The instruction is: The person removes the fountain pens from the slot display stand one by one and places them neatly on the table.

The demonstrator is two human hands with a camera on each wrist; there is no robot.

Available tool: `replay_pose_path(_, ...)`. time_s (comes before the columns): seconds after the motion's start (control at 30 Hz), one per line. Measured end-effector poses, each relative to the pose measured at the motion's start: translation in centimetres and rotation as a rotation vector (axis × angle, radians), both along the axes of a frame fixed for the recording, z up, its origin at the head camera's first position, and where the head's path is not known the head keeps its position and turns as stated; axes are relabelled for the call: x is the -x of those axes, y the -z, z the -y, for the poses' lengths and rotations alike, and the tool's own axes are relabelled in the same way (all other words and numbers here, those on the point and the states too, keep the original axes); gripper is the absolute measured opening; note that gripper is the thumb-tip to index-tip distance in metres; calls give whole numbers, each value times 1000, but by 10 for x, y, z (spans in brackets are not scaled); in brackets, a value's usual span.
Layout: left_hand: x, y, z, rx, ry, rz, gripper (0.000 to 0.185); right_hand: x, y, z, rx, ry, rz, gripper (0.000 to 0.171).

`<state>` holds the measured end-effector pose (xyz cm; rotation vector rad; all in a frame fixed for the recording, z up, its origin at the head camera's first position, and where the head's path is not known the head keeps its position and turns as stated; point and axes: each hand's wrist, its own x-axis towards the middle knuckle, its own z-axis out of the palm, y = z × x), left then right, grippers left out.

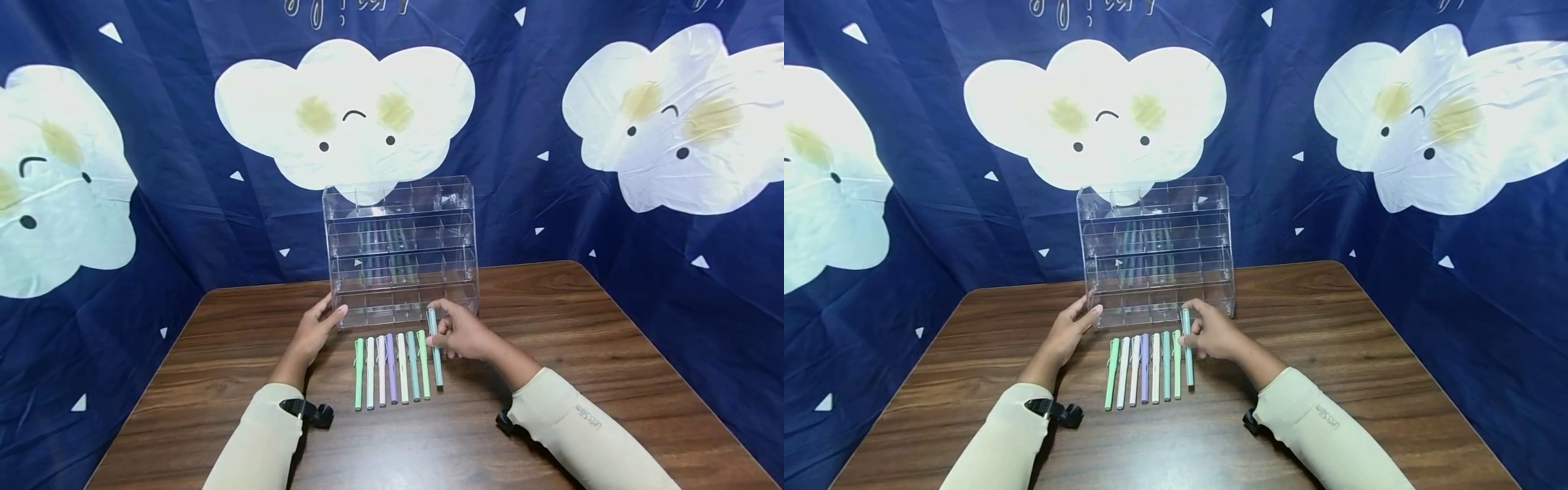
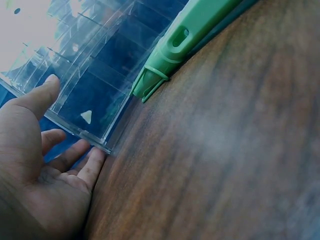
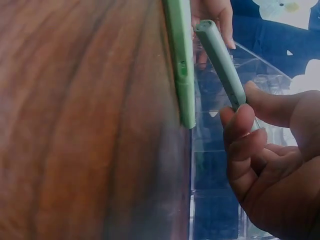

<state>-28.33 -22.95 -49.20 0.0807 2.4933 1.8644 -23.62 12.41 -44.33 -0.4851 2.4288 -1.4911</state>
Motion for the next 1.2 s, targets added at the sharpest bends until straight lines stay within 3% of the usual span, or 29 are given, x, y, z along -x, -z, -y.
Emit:
replay_pose_path(0.47, -1, 1, 1, -5, 7, -11, 76, 3, 21, -5, -37, -81, -35, 69)
replay_pose_path(0.87, 1, 3, -1, -1, -21, -4, 76, 13, 35, -11, 56, -96, 121, 72)
replay_pose_path(1.2, 2, 3, -1, 0, -21, -8, 76, 15, 44, -10, 59, -73, 116, 73)
